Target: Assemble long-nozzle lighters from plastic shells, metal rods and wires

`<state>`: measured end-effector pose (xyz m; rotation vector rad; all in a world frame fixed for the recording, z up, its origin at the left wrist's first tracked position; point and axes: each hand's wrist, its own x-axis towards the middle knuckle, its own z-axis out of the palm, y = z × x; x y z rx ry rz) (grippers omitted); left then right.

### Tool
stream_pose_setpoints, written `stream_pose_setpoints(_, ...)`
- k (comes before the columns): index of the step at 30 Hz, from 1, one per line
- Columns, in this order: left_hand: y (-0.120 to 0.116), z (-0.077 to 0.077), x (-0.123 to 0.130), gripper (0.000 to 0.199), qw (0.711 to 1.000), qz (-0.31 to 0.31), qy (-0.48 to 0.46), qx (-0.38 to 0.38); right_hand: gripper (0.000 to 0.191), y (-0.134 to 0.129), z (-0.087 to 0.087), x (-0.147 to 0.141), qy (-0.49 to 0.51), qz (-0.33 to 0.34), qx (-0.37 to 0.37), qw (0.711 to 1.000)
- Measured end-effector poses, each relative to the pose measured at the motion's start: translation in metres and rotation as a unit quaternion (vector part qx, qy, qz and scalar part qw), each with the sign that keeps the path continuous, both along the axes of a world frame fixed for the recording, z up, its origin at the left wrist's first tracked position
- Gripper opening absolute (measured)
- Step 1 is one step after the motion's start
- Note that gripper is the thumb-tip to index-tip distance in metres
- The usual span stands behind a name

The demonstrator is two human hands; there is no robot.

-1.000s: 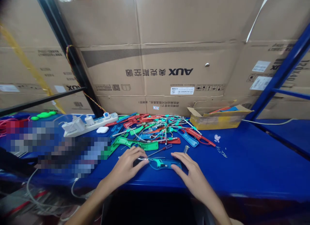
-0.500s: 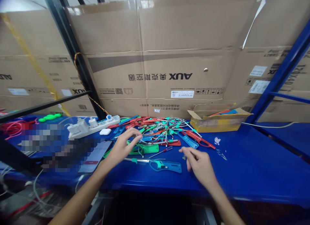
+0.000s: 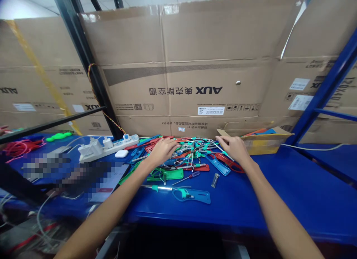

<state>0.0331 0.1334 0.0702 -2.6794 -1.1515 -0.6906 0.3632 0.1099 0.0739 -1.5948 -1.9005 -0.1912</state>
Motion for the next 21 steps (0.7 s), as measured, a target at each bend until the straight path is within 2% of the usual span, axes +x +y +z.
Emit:
stream_pose_setpoints(3,0.000,-0.011,-0.003,0.019,1.000,-0.011,0.009,-0.013,0.050,0.001,-0.010,0.009,-0.014,0.041,-0.064,0.997)
stream_pose_setpoints(7,0.004,-0.018,-0.011,0.014,0.999,-0.028,0.016,-0.040,0.044,0.003,-0.011,0.016,-0.025,0.075,-0.122,0.989)
stream_pose_setpoints(15,0.005,-0.022,-0.017,0.014,0.992,-0.091,0.024,-0.087,0.044,0.004,-0.008,0.031,-0.041,0.077,-0.178,0.980)
stream_pose_setpoints(17,0.003,-0.024,-0.016,0.016,0.990,-0.100,0.025,-0.098,0.043,0.005,-0.011,0.036,-0.042,0.078,-0.195,0.977)
stream_pose_setpoints(21,0.002,-0.027,-0.015,0.032,0.989,-0.100,0.026,-0.107,0.043,0.007,-0.016,0.041,-0.040,0.085,-0.235,0.967)
